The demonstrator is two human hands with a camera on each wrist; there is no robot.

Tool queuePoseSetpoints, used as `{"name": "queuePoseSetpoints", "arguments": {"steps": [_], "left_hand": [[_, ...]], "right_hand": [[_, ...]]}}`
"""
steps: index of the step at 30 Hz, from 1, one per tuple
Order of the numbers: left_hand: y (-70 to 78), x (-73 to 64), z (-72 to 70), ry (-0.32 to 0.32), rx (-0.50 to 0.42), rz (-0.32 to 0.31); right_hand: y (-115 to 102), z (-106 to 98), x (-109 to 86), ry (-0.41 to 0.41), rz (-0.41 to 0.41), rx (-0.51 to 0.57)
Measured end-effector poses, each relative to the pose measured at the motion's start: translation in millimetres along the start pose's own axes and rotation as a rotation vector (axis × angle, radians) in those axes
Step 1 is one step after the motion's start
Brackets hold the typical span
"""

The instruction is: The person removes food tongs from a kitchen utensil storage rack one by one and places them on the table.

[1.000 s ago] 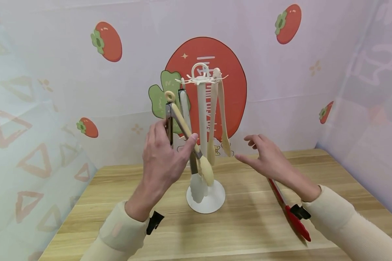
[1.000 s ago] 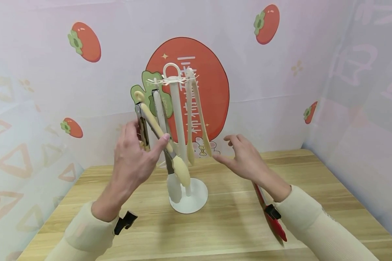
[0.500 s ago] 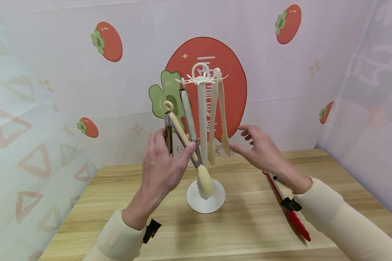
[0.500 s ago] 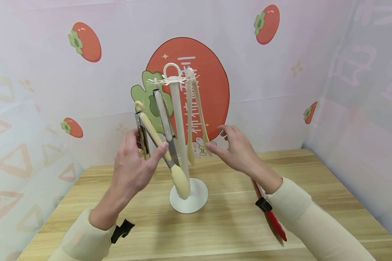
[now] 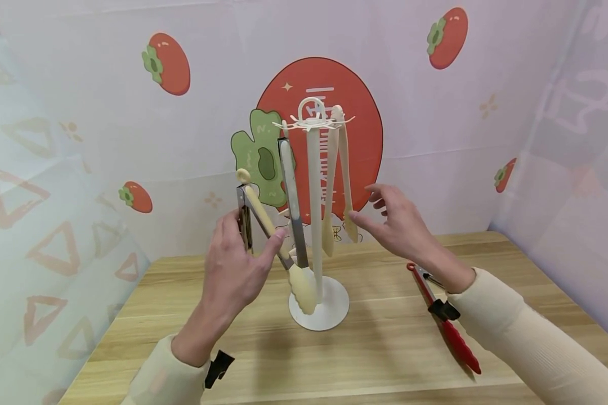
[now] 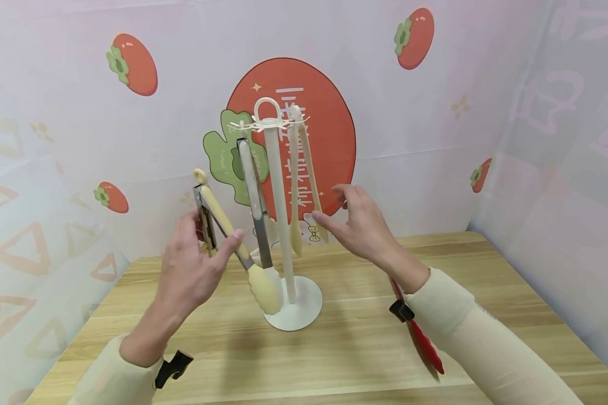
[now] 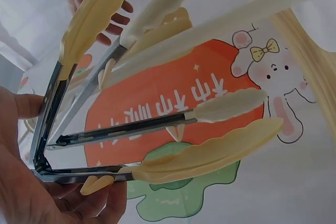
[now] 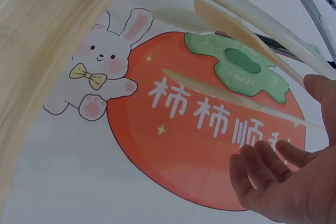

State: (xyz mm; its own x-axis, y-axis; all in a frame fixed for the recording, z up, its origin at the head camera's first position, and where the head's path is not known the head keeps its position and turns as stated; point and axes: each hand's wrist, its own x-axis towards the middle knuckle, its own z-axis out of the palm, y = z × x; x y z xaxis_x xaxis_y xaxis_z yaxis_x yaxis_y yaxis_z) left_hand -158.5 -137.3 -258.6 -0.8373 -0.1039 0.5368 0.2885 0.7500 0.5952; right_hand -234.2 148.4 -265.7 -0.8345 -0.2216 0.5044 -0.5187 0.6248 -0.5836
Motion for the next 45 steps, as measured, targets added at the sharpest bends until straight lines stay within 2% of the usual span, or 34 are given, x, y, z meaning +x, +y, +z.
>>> {"name": "queuePoseSetpoints", "arguments": {"steps": [4,10,13,23,31,45], "left_hand": [[-6.0,-0.2,-3.4,-0.018,0.01,-0.035],[-18.7,0.0,-6.9,-0.035,0.058,-0.054],[-26.5,0.9,-8.4,-0.064,0.087,-0.073],[-59.7,6.8,-8.5,-0.16,0.194,-0.151],[-83.0,11.5,-7.3,-0.201,0.274,-0.185],[-119.7,16.4,-7.5,-0.292,0.365,-0.239]], "right_hand": [[-2.7,0.3,4.1,0.006,-0.006,0.021],[-7.6,0.6,8.2,0.023,-0.022,0.034],[-9.1,1.2,9.2,0.039,-0.034,0.035],[-12.1,6.3,12.8,0.084,-0.066,0.046],[-16.2,10.0,17.3,0.122,-0.082,0.059],[-20.2,15.1,19.6,0.126,-0.069,0.055]]}}
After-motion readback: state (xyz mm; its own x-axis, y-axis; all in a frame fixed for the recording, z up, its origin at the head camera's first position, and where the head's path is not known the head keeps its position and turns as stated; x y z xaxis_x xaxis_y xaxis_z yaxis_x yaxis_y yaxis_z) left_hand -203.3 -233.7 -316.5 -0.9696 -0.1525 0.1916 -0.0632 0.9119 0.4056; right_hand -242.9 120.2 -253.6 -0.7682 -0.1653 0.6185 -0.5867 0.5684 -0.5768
